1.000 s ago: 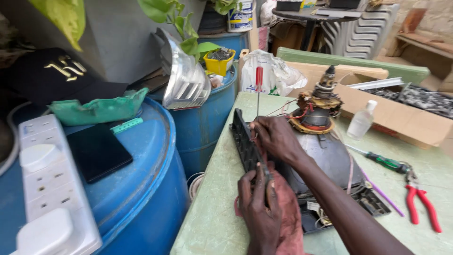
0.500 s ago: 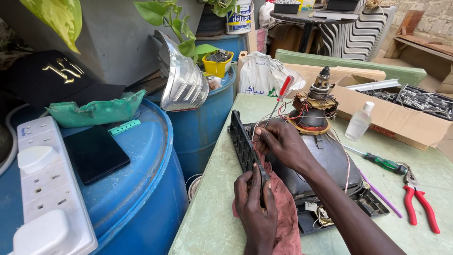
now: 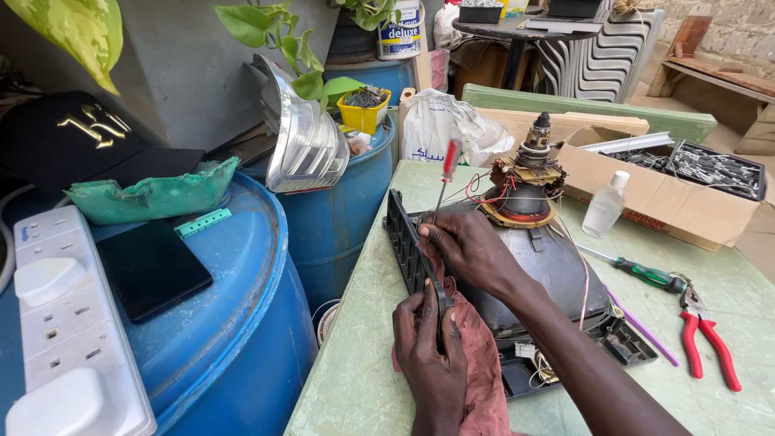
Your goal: Repairing or disassembling an old CRT television monitor on an outdoor table.
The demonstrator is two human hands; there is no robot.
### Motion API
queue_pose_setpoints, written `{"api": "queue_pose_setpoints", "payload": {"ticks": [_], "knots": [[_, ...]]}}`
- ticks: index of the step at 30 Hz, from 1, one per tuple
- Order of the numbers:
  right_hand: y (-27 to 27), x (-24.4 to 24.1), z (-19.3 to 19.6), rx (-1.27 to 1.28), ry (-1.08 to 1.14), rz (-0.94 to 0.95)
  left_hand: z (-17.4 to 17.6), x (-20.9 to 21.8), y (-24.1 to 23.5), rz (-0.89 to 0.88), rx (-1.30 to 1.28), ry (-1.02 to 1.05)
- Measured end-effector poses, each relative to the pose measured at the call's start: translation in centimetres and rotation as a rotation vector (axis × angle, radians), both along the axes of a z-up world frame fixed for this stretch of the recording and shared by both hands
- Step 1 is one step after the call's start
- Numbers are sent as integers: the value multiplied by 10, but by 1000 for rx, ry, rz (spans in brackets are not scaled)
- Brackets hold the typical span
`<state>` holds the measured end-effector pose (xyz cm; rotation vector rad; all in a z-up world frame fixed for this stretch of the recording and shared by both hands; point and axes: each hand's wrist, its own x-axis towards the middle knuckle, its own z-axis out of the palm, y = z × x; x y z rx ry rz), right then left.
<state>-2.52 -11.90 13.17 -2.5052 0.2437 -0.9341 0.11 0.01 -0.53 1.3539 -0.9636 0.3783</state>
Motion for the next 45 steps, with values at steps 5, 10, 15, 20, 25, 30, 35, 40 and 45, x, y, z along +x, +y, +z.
{"api": "queue_pose_setpoints", "payload": {"ticks": [5, 10, 15, 20, 25, 30, 35, 40, 45], "knots": [[2, -2, 2, -3, -18, 32, 1, 0, 2, 27, 5, -21], [2, -4, 2, -71, -19, 51, 6, -2, 6, 46, 12, -25], [10, -6, 1, -21, -98, 65, 9, 0, 3, 50, 10, 7], [16, -13, -1, 110, 1, 34, 6, 1, 0, 69, 20, 1], [16, -11, -2, 172, -58, 26, 4, 1, 0, 71, 17, -8], [15, -2, -10, 30, -111, -44, 4, 2, 0, 76, 37, 2], [13, -10, -14, 14, -103, 72, 8, 0, 1, 80, -1, -27], [-1, -8, -16, 69, -160, -53, 6, -1, 4, 62, 3, 3], [-5, -16, -14, 335, -127, -9, 8, 1, 6, 37, 14, 51]]}}
